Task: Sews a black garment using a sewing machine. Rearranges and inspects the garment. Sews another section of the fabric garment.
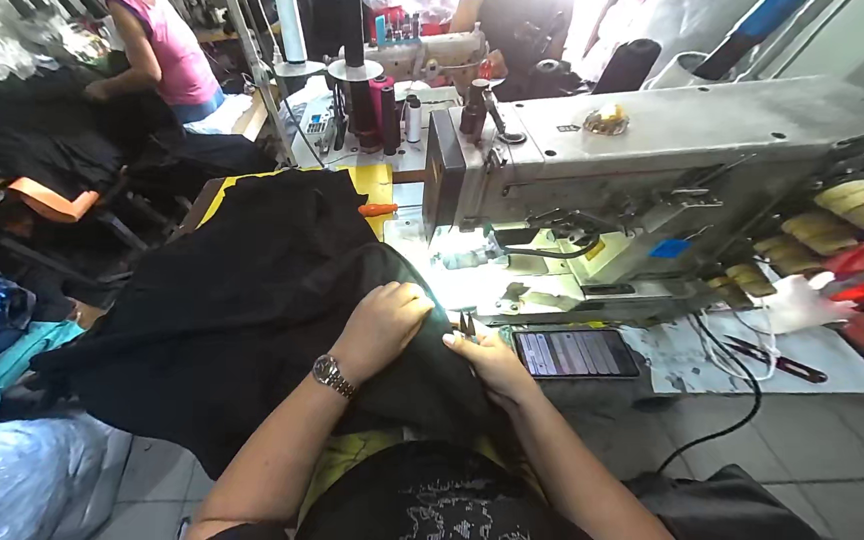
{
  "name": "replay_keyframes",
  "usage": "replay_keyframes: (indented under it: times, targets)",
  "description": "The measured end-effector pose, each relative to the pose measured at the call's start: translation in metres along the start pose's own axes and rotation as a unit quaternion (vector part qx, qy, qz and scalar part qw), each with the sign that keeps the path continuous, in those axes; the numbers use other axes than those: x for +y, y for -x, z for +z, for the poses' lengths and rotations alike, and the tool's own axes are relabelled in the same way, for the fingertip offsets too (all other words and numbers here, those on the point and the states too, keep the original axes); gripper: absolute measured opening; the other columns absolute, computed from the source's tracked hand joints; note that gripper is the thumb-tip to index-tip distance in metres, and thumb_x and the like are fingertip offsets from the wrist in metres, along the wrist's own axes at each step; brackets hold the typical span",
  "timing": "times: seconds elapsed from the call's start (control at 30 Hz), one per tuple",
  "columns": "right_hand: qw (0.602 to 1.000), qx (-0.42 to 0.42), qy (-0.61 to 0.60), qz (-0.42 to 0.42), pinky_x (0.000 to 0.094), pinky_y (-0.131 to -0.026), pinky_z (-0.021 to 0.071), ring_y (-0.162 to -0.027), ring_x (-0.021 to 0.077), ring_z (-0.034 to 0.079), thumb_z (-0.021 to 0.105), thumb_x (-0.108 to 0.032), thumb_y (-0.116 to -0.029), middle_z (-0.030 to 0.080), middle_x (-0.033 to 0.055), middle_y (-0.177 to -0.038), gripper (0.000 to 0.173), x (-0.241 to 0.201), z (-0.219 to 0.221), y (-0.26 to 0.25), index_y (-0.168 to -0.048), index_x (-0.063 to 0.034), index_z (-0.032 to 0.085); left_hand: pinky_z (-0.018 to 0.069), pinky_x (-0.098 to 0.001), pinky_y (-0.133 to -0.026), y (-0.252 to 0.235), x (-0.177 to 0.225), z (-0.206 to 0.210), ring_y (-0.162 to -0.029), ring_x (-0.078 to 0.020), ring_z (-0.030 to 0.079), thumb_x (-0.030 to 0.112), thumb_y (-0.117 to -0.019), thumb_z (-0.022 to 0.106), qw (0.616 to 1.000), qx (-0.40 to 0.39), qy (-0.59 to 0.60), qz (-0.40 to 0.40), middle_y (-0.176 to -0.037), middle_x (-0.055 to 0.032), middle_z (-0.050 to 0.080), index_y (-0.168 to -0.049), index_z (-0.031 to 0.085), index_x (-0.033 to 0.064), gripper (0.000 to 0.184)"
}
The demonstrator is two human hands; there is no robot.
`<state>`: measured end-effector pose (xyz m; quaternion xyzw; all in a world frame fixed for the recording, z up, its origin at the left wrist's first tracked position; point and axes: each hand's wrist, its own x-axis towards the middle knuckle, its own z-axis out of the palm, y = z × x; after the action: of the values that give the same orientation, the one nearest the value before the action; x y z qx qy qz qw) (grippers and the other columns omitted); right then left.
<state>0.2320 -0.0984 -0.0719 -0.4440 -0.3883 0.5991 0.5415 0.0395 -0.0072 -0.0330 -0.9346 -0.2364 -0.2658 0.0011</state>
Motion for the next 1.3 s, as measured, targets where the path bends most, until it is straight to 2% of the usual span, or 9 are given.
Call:
replay_keyframes:
  times: [0.17, 0.33, 0.47, 0.6, 0.7, 0.83, 1.0, 1.2, 1.3]
  targets:
    - [1.0, -0.013, -0.001, -0.015, 0.0248, -0.071, 0.0592, -0.079, 0.0087, 0.069, 0.059, -0.005, -0.0995, 0.072, 0.0051, -0.102, 0.031, -0.001, -0.001, 0.0, -0.13, -0.0002, 0.06, 0.0559, -0.0378, -0.08, -0.009, 0.006, 0.003, -0.094, -0.0232, 0.068, 0.009, -0.1017, 0.055, 0.994, -0.023, -0.091, 0.06, -0.102, -0.0064, 0.072, -0.105, 0.074, 0.0105, 0.02]
    - [1.0, -0.023, -0.002, -0.009, 0.0192, -0.054, 0.0514, -0.062, 0.004, 0.061, 0.058, -0.007, -0.099, 0.072, 0.0018, -0.091, 0.023, -0.005, -0.004, 0.0, -0.121, -0.0029, 0.064, 0.0559, -0.0389, -0.075, -0.017, 0.001, 0.008, -0.088, -0.0261, 0.068, 0.012, -0.0978, 0.057, 0.992, -0.027, -0.102, 0.065, -0.091, -0.0095, 0.069, -0.094, 0.072, 0.0061, 0.017]
    - [0.999, -0.029, -0.02, -0.011, 0.0195, -0.053, 0.0515, -0.062, 0.0044, 0.062, 0.058, -0.007, -0.0993, 0.072, 0.0015, -0.09, 0.024, -0.003, -0.008, -0.003, -0.122, -0.0029, 0.064, 0.0571, -0.0505, -0.09, -0.013, -0.028, -0.024, -0.104, -0.0348, 0.068, 0.011, -0.093, 0.065, 0.996, 0.001, -0.036, -0.086, -0.106, -0.0184, 0.069, -0.098, 0.071, -0.0006, 0.014]
    - [0.999, -0.015, -0.031, -0.006, 0.0229, -0.06, 0.056, -0.068, 0.0074, 0.066, 0.056, -0.008, -0.101, 0.072, 0.0034, -0.09, 0.022, -0.002, -0.009, -0.004, -0.121, -0.0025, 0.063, 0.0577, -0.0489, -0.083, -0.001, -0.05, -0.053, -0.097, -0.0317, 0.067, 0.012, -0.0978, 0.059, 0.966, 0.121, -0.07, -0.217, -0.11, -0.019, 0.065, -0.103, 0.068, -0.0017, 0.017]
    - [1.0, -0.002, -0.007, -0.006, 0.0226, -0.055, 0.053, -0.063, 0.0067, 0.063, 0.056, -0.015, -0.1034, 0.07, 0.0014, -0.083, 0.018, -0.004, -0.006, -0.006, -0.114, -0.0042, 0.066, 0.0569, -0.048, -0.092, -0.001, -0.028, -0.037, -0.105, -0.0291, 0.069, 0.014, -0.0981, 0.061, 0.995, 0.05, -0.042, -0.081, -0.11, -0.0143, 0.071, -0.105, 0.074, 0.0035, 0.019]
    - [1.0, 0.01, 0.007, -0.005, 0.023, -0.054, 0.0513, -0.06, 0.0067, 0.061, 0.055, -0.017, -0.1038, 0.068, 0.0007, -0.078, 0.016, -0.006, -0.004, -0.007, -0.106, -0.0055, 0.066, 0.0568, -0.0411, -0.084, -0.009, -0.001, -0.007, -0.096, -0.0249, 0.069, 0.01, -0.1015, 0.056, 0.992, -0.009, -0.09, 0.091, -0.102, -0.0084, 0.072, -0.104, 0.073, 0.0077, 0.018]
    - [1.0, 0.012, -0.011, 0.008, 0.0205, -0.046, 0.0438, -0.049, 0.0045, 0.051, 0.059, -0.016, -0.1014, 0.062, -0.0004, -0.067, 0.013, -0.009, -0.002, -0.006, -0.096, -0.0064, 0.064, 0.0556, -0.0372, -0.078, -0.015, 0.004, 0.003, -0.089, -0.0231, 0.069, 0.007, -0.1002, 0.055, 0.983, -0.013, -0.129, 0.132, -0.093, -0.0076, 0.071, -0.098, 0.073, 0.0065, 0.018]
    - [0.999, 0.032, -0.019, 0.009, 0.023, -0.05, 0.0499, -0.054, 0.007, 0.058, 0.057, -0.014, -0.1015, 0.065, 0.0014, -0.071, 0.012, -0.011, -0.002, -0.008, -0.098, -0.0049, 0.063, 0.0566, -0.0519, -0.086, -0.013, -0.029, -0.019, -0.101, -0.0346, 0.069, 0.014, -0.0922, 0.063, 0.998, 0.018, -0.06, -0.023, -0.104, -0.0172, 0.071, -0.098, 0.072, 0.001, 0.017]
    - [0.999, 0.038, -0.031, 0.016, 0.024, -0.05, 0.05, -0.054, 0.0085, 0.058, 0.058, -0.014, -0.102, 0.065, 0.003, -0.071, 0.011, -0.011, -0.003, -0.009, -0.099, -0.0042, 0.063, 0.0569, -0.0496, -0.084, -0.011, -0.04, -0.032, -0.099, -0.0335, 0.068, 0.012, -0.0897, 0.064, 0.99, 0.09, -0.08, -0.07, -0.103, -0.0168, 0.069, -0.094, 0.069, 0.0017, 0.012]
